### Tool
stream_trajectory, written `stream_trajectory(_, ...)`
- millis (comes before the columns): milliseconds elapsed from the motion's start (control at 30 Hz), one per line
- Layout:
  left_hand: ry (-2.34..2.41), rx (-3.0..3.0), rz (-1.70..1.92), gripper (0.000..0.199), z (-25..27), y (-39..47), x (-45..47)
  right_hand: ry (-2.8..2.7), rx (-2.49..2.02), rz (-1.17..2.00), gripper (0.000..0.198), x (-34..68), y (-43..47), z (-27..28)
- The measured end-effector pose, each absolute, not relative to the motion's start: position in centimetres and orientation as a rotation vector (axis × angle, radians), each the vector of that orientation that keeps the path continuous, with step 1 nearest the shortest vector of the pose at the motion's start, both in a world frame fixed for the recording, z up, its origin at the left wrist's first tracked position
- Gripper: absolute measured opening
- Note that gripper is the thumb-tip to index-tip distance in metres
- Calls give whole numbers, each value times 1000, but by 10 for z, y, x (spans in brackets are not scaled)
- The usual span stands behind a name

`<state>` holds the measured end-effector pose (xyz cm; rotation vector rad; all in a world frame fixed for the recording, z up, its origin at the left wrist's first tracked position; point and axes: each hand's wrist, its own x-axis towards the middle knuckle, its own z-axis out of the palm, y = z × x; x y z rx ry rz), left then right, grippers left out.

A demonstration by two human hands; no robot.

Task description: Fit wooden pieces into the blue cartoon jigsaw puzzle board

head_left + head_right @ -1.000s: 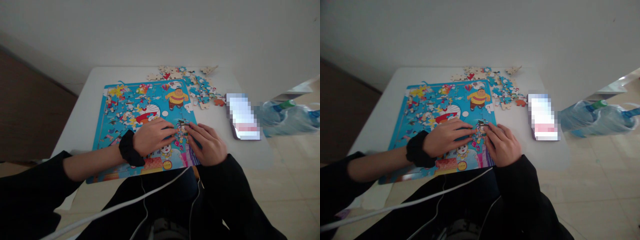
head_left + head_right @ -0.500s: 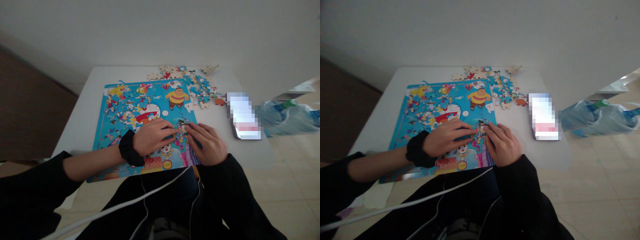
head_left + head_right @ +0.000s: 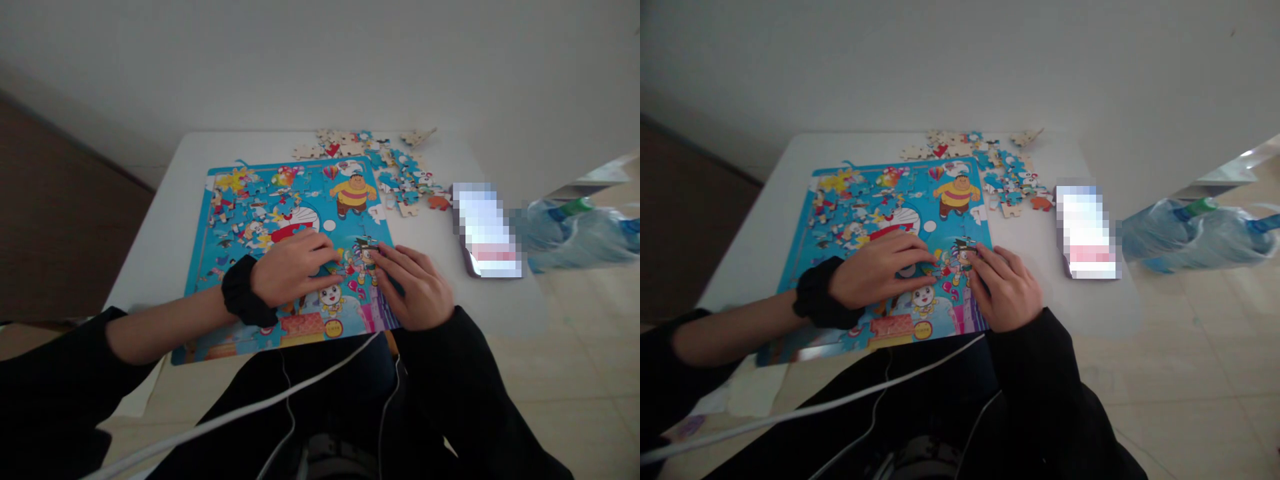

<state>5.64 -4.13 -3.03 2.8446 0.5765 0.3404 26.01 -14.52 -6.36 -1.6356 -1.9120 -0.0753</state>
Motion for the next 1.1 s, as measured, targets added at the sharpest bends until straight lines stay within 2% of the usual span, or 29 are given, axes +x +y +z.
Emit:
stream_trajectory(367,574,2814,217,26,-24,-32,44,-1811,-1630,10,31,264,-145,-63)
stream_trajectory(633,628,2813,357,25,-28,-33,53,-1832,-1601,27,30,266,-146,-66)
stream_trajectory(967,550,2824,362,40,-32,-27,60,-1845,-1616,4,29,265,-146,-68)
stream_trajectory(1100,457,2819,271,31,-28,-22,54,-1834,-1612,8,28,265,-146,-68)
